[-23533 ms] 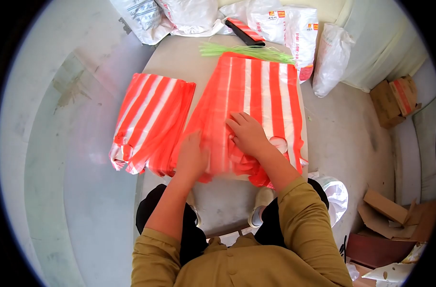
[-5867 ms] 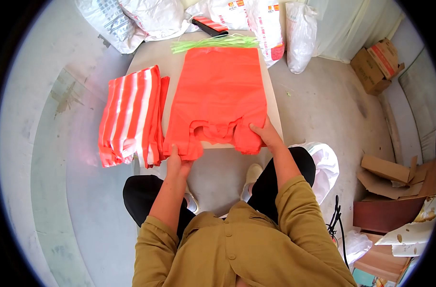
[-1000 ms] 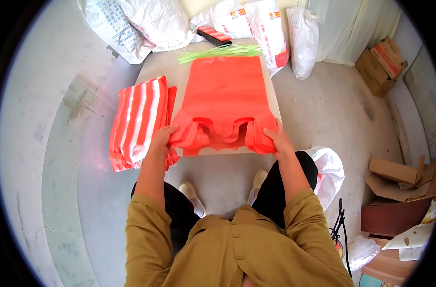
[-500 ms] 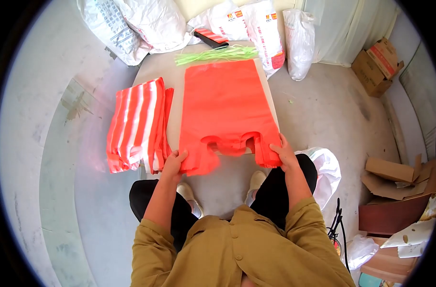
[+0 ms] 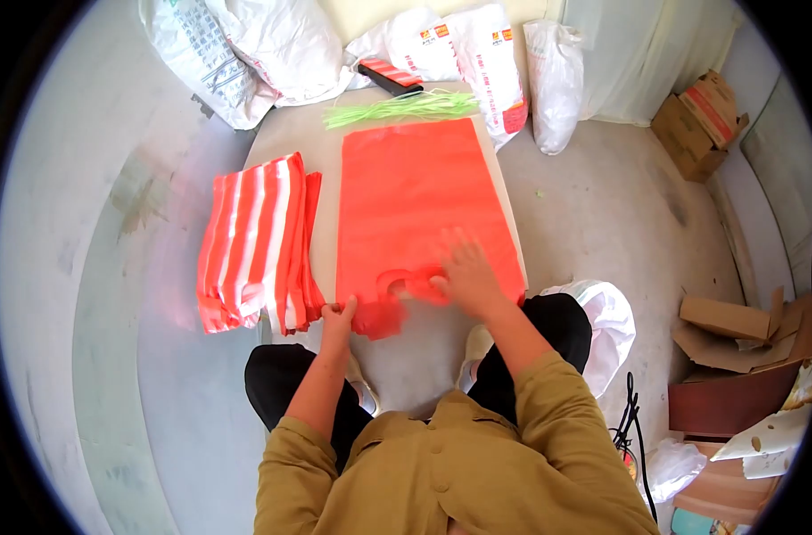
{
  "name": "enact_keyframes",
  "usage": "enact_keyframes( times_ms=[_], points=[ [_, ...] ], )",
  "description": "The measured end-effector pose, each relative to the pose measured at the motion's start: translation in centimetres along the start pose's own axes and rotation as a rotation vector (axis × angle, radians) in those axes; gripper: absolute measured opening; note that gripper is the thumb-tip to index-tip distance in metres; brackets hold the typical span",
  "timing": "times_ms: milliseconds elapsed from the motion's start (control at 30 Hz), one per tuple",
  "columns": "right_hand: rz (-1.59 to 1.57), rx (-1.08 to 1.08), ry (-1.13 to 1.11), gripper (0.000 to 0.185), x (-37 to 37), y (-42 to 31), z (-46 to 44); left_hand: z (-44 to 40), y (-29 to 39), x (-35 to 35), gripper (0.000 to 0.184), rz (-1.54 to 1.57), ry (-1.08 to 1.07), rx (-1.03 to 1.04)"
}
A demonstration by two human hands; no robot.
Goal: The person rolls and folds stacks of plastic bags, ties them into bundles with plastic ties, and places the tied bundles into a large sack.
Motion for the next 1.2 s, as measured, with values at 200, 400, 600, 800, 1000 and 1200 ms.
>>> enact_keyframes(
  times_ms=[200, 400, 600, 800, 1000, 1200],
  points=[
    [-0.022, -0.029, -0.150, 0.063, 2.5, -2.2, -1.7, 0.6, 0.0, -1.1, 0.057, -0.188, -0.079, 0.109],
    [-0.093, 0.079, -0.352, 0.065, 0.9, -2.5, -5.2, 3.9, 7.5, 1.6, 0.063, -0.796, -0.050, 0.855],
    [-0.020, 0.025, -0.348, 0.067, 3.2, -4.3, -5.3, 1.7, 9.1, 5.8, 0.071, -1.195, -0.411, 0.878],
    [-0.042, 0.036, -0.382, 0.072, 3.5, -4.1, -5.4, 2.5, 8.9, 5.3, 0.072, -1.224, -0.418, 0.849],
    [-0.086, 0.012, -0.386, 0.072, 2.4, -4.4, -5.8, 3.2, 10.5, 2.2, 0.060, -1.130, -0.501, 0.841],
    [-0.174, -0.194, -0.186, 0.065, -0.6, -6.9, -0.6, 8.3, 15.2, -9.7, 0.042, -1.038, -0.216, 0.748]
  ],
)
Point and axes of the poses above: each hand's wrist, its own z-axis away from the middle knuckle, its own x-axis out of the palm, y = z × x, the point moved 4 cm from there along -z, towards the middle knuckle, and after that the axes turned 2 degrees about x, right-handed, at the moved point
